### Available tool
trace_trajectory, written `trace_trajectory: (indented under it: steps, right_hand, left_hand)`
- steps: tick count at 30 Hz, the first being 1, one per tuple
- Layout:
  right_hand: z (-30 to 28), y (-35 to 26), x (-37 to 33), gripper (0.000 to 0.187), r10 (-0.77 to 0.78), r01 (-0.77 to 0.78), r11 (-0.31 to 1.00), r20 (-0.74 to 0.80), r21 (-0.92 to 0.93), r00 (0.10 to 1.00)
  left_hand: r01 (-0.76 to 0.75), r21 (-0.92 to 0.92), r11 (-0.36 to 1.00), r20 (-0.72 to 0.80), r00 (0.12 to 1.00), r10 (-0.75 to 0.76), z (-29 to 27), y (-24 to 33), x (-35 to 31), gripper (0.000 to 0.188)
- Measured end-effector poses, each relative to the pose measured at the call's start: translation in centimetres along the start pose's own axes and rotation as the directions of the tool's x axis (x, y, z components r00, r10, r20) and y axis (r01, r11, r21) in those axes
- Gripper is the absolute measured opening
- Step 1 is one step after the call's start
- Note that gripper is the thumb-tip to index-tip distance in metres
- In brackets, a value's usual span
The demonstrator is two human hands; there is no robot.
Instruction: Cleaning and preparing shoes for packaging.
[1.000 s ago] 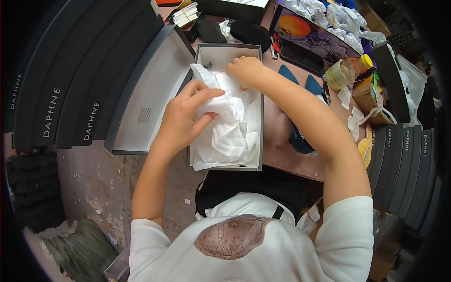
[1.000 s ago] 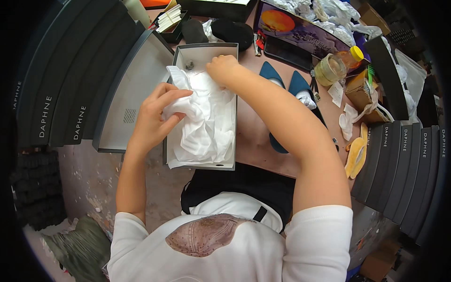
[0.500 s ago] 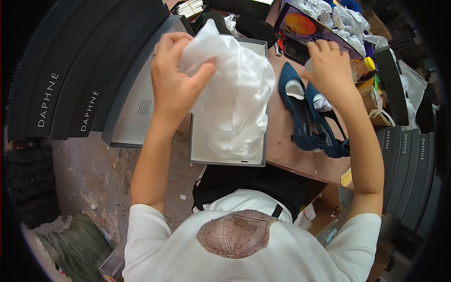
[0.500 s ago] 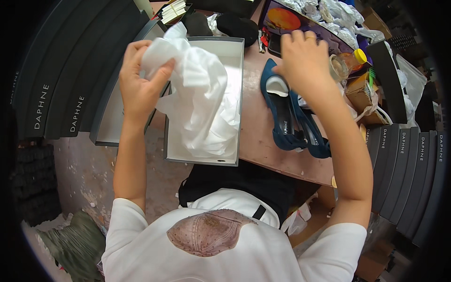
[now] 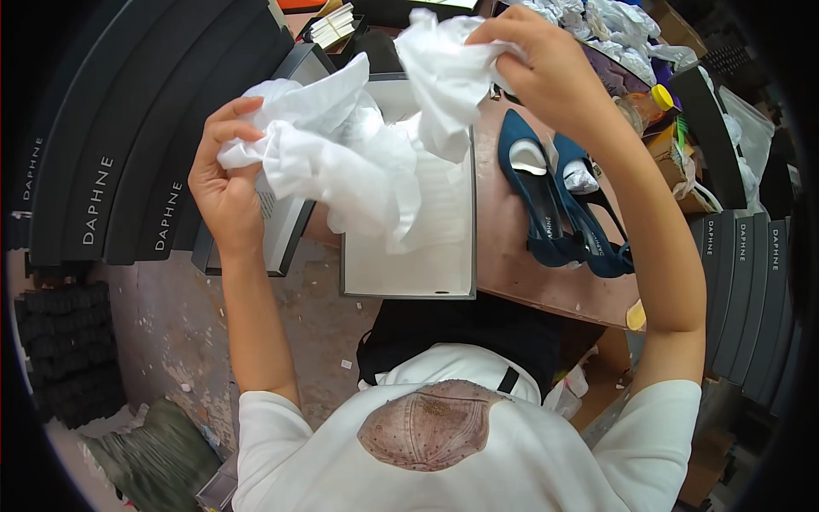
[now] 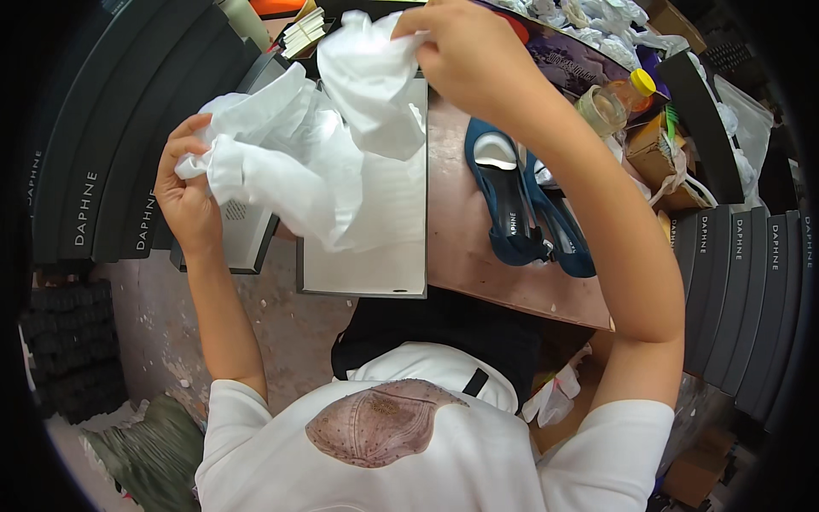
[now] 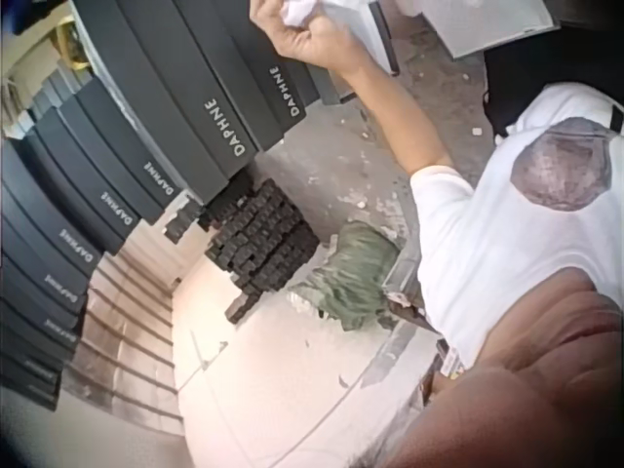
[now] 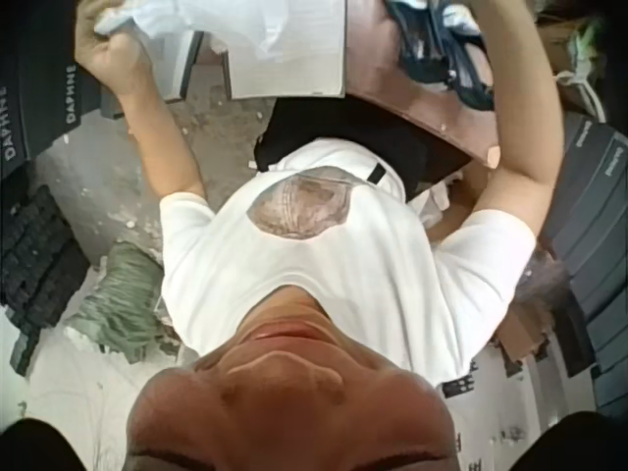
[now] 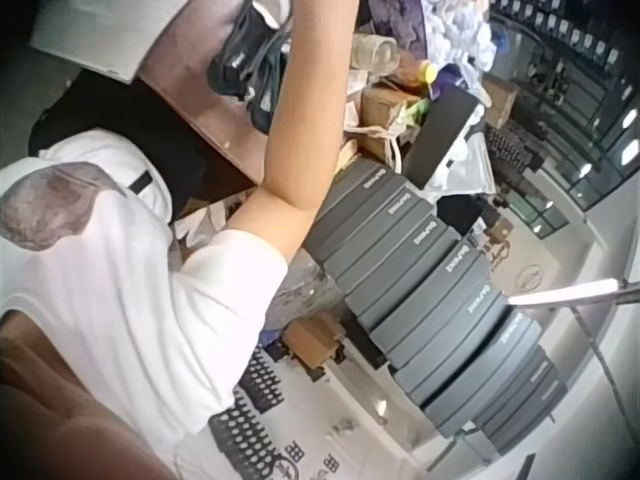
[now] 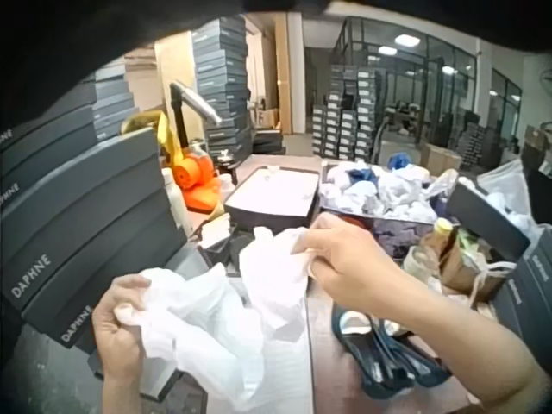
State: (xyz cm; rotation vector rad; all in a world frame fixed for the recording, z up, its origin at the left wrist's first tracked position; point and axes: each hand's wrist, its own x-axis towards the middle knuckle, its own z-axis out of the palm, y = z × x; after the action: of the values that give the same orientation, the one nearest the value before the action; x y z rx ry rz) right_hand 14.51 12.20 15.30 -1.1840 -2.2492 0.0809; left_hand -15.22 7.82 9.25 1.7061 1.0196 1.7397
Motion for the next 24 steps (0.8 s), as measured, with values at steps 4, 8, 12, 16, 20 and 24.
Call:
trace_trajectory:
  steps: [4,8,12,16,20,24]
  right_hand:
    - [1.3,-1.8,-0.3,0.039,0.18,-0.296,0.655,0.237,0.695,0.955]
    - [5.5,-6.5,-0.8,0.076,-0.067,0.066,0.824,-0.018,0.563,0.998]
    - [4.6,-6.4,0.4,0.061,-0.008,-0.035,0.794,0.068,0.607,0.998]
    - [3.6,-3.7,0.9,0.035,0.093,-0.18,0.601,0.155,0.778,0.984]
    - [1.6,-1.5,0.3,0.029,0.262,-0.295,0.494,0.183,0.818,0.947]
    - [0.5,-2.3,0.0,0.034,0.274,-0.51,0.396,0.432,0.764,0.859]
  left_hand:
    - [0.125,-0.23,0.965,-0.093,0.984,-0.149,2.1,0.0,0.2,0.025]
    - [0.052,-0.378,0.924,-0.079,0.993,-0.089,5.3,1.5,0.6,0.035]
    - [-0.046,-0.294,0.955,-0.049,0.998,0.033,6.0,1.7,0.8,0.053]
    - [-0.102,-0.18,0.978,-0.021,0.995,0.099,4.2,1.7,0.3,0.063]
    - [-0.09,-0.04,0.995,0.002,0.996,0.09,2.1,1.5,-0.7,0.066]
    - [-0.059,-0.172,0.983,0.03,0.997,0.065,1.1,1.5,-1.5,0.073]
